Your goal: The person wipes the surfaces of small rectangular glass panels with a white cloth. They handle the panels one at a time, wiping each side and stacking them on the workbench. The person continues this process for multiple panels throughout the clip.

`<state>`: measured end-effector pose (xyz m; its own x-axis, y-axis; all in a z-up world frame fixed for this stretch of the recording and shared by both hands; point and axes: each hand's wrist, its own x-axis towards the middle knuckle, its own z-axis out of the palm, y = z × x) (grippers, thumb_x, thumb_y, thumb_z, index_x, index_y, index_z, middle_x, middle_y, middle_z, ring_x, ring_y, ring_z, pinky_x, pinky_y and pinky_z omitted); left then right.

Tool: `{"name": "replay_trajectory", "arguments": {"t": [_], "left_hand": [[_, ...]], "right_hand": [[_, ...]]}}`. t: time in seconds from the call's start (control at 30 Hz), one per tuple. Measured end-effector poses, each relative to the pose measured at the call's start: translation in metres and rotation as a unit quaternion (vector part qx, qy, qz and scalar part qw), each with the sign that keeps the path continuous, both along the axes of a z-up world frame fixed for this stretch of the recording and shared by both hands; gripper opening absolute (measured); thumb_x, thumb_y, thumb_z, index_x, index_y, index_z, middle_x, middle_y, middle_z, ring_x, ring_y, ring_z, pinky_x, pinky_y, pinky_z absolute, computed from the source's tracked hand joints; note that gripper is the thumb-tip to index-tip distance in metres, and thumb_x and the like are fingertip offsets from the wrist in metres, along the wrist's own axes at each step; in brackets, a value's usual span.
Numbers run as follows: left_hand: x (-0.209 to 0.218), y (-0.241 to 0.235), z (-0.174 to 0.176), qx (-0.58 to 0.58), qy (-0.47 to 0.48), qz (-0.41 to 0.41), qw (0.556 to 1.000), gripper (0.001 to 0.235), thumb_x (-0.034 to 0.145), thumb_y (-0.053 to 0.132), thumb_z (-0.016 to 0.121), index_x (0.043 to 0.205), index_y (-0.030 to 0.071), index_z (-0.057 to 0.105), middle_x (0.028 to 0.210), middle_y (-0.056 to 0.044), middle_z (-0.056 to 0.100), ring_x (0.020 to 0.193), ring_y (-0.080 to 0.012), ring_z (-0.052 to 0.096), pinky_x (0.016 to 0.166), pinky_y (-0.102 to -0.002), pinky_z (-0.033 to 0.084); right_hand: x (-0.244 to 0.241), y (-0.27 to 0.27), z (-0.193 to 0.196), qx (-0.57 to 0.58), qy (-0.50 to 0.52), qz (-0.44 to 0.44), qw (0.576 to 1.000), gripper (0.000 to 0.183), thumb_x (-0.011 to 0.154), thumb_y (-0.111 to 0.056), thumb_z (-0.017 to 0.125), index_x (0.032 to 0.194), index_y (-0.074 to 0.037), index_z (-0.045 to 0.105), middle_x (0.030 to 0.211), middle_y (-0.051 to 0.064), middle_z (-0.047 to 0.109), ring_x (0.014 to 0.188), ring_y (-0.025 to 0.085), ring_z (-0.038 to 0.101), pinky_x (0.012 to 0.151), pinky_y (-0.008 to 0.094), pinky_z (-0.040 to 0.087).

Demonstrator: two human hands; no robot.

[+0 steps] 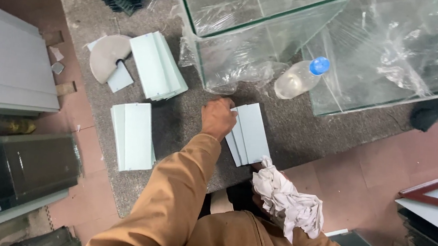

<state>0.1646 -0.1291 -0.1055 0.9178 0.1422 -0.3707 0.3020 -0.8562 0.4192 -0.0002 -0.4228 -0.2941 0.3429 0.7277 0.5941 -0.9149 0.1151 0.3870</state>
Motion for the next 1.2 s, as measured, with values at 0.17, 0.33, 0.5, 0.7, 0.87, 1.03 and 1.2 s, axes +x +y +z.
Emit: {"name": "replay_trajectory", "arguments": {"t": [0.17,0.33,0.5,0.7,0.87,1.03,1.2], "left_hand": [[-0.018,0.029,0.025,0.027,-0.018,0.033,0.999,0.031,0.100,0.033,0.077,0.127,0.020,0.082,0.113,-0.011,0.081,0.113,-0.0352,0.080,0.099,-0.055,0.062],[-0.029,0.057,0.042,0.035,-0.028,0.072,0.996,0.032,0.100,0.028,0.076,0.130,0.017,0.082,0.118,-0.013,0.080,0.121,-0.0394,0.077,0.102,-0.057,0.059],[-0.036,0.060,0.047,0.001,-0.058,0.078,0.995,0.034,0.104,0.025,0.076,0.136,0.014,0.080,0.134,-0.018,0.075,0.138,-0.0436,0.067,0.110,-0.062,0.054],[-0.033,0.065,0.026,0.005,-0.058,0.073,0.996,0.034,0.101,0.029,0.078,0.134,0.019,0.081,0.129,-0.012,0.075,0.130,-0.0404,0.071,0.105,-0.060,0.055],[-0.036,0.067,0.024,-0.005,-0.058,0.063,0.996,0.035,0.100,0.028,0.079,0.133,0.019,0.081,0.130,-0.012,0.074,0.130,-0.0408,0.069,0.106,-0.060,0.054],[-0.040,0.064,0.031,0.008,-0.057,0.057,0.997,0.035,0.101,0.031,0.078,0.134,0.022,0.079,0.132,-0.008,0.072,0.130,-0.0358,0.069,0.107,-0.058,0.053],[-0.069,0.056,0.095,0.000,-0.164,0.125,0.978,0.037,0.099,0.025,0.082,0.134,0.013,0.077,0.130,-0.013,0.072,0.128,-0.0362,0.071,0.107,-0.053,0.057]], "right_hand": [[0.019,-0.015,-0.008,-0.218,-0.017,0.070,0.973,0.040,0.101,-0.042,0.073,0.119,-0.006,0.070,0.108,0.025,0.073,0.101,0.045,0.075,0.098,0.060,0.056],[0.003,0.002,0.036,-0.472,-0.061,0.091,0.875,0.054,0.117,-0.047,0.054,0.115,0.005,0.069,0.105,0.016,0.080,0.100,0.031,0.083,0.102,0.040,0.061],[0.021,0.010,0.020,-0.628,-0.018,0.107,0.771,0.060,0.099,-0.055,0.070,0.105,0.005,0.078,0.101,0.034,0.082,0.087,0.051,0.079,0.085,0.064,0.060],[0.013,0.014,0.053,-0.664,0.014,0.115,0.739,0.060,0.098,-0.053,0.072,0.100,0.007,0.078,0.093,0.040,0.078,0.079,0.055,0.077,0.078,0.064,0.060],[0.004,0.024,0.087,-0.685,0.036,0.099,0.721,0.054,0.099,-0.046,0.074,0.098,0.008,0.076,0.093,0.041,0.078,0.076,0.055,0.076,0.077,0.066,0.060],[0.027,0.021,0.120,-0.745,-0.015,0.089,0.661,0.045,0.099,-0.038,0.078,0.095,0.007,0.077,0.091,0.030,0.082,0.076,0.043,0.080,0.077,0.052,0.062],[0.044,0.014,0.169,-0.772,-0.085,0.108,0.621,0.050,0.099,-0.043,0.076,0.104,0.006,0.081,0.092,0.029,0.083,0.079,0.041,0.081,0.078,0.054,0.066]]}}
